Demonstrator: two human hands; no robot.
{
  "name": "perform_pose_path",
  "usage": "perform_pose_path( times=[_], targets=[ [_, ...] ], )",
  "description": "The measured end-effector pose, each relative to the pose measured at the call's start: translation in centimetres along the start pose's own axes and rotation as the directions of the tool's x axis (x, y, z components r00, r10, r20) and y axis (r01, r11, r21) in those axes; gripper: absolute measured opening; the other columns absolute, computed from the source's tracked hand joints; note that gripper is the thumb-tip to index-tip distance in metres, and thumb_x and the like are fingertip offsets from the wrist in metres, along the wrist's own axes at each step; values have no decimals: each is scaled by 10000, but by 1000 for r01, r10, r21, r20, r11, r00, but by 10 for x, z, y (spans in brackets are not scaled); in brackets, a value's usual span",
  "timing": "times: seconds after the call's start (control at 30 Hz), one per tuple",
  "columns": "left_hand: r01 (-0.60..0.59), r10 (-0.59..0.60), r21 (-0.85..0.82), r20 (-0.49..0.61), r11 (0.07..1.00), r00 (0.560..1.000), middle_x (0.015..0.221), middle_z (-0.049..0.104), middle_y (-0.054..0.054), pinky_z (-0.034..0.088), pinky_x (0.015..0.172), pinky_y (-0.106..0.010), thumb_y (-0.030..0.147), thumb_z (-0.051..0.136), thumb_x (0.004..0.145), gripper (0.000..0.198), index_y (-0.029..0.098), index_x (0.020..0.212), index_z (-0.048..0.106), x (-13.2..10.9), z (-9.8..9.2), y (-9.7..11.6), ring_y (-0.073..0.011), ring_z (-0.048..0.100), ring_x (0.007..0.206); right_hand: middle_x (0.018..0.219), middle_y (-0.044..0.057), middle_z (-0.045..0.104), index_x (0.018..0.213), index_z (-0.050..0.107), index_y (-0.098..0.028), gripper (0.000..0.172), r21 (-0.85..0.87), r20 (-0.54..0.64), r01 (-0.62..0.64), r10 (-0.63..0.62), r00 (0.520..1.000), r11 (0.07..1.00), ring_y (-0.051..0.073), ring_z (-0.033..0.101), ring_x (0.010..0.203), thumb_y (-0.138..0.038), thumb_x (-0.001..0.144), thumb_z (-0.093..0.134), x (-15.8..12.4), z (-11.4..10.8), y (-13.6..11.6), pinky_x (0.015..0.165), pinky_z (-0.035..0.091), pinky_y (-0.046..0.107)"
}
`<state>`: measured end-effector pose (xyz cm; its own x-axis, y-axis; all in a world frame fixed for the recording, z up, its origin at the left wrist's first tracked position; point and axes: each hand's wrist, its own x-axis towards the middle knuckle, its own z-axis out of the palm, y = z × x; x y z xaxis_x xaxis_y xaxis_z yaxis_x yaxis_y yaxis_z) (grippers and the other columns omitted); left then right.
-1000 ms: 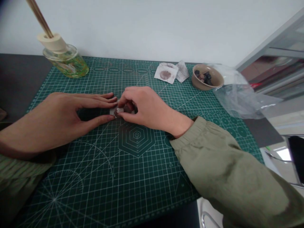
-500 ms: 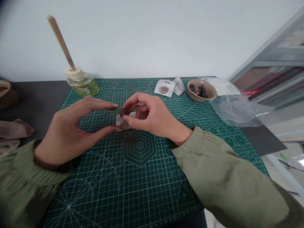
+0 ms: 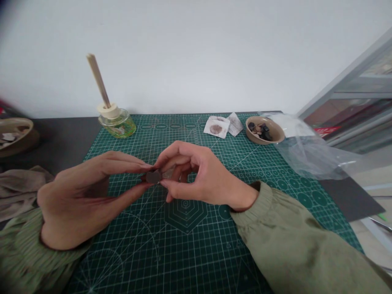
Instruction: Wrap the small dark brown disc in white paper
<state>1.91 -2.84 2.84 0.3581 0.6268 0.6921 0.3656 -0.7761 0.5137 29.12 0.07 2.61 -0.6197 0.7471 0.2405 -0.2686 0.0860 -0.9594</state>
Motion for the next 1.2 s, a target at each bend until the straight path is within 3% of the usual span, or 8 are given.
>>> perform_pose_path(
  times=[0.23,0.5,0.7,1.0,1.2],
  targets=[
    [-5,4,54,18,999,1000,1193,949,-6,797,916,-314,165,917,1178,165,275,1283,855,-1,-7,11,-186,929,991,1038,-4,973,1272,845,-204,569,35,2,17,-17,1000,999,158,964,793,42,845,1129,-2,3,-3,686,697,151],
    [-143,143,147,5,979,990,1181,966,-5,850,903,-348,236,842,1236,102,297,1313,871,-5,-2,3,-210,954,960,910,-18,916,1135,845,-187,298,-23,-95,20,-22,995,1000,139,914,694,-89,989,1086,-1,12,-6,647,702,160],
    [-118,120,148,-8,982,993,1199,977,-1,860,887,-344,253,877,1223,100,306,1307,885,-5,-4,3,-205,951,919,872,-22,888,1177,839,-167,140,-33,-77,56,-59,995,998,122,912,712,-82,1113,930,-2,12,-8,642,679,146],
    [-62,64,98,-12,993,998,1223,985,-13,864,845,-369,293,906,1206,93,320,1294,919,-7,-6,5,-231,958,932,927,-13,911,1188,852,-172,199,-5,-68,53,-53,996,999,140,926,740,-39,1069,941,-4,14,-10,685,718,173],
    [-11,14,101,-29,995,999,1183,983,-18,877,825,-439,349,902,1202,87,360,1273,951,-8,-6,7,-256,943,853,1063,20,967,1242,861,-184,380,5,-47,40,-40,998,999,156,956,788,62,972,968,-6,12,-11,700,735,175]
  ],
)
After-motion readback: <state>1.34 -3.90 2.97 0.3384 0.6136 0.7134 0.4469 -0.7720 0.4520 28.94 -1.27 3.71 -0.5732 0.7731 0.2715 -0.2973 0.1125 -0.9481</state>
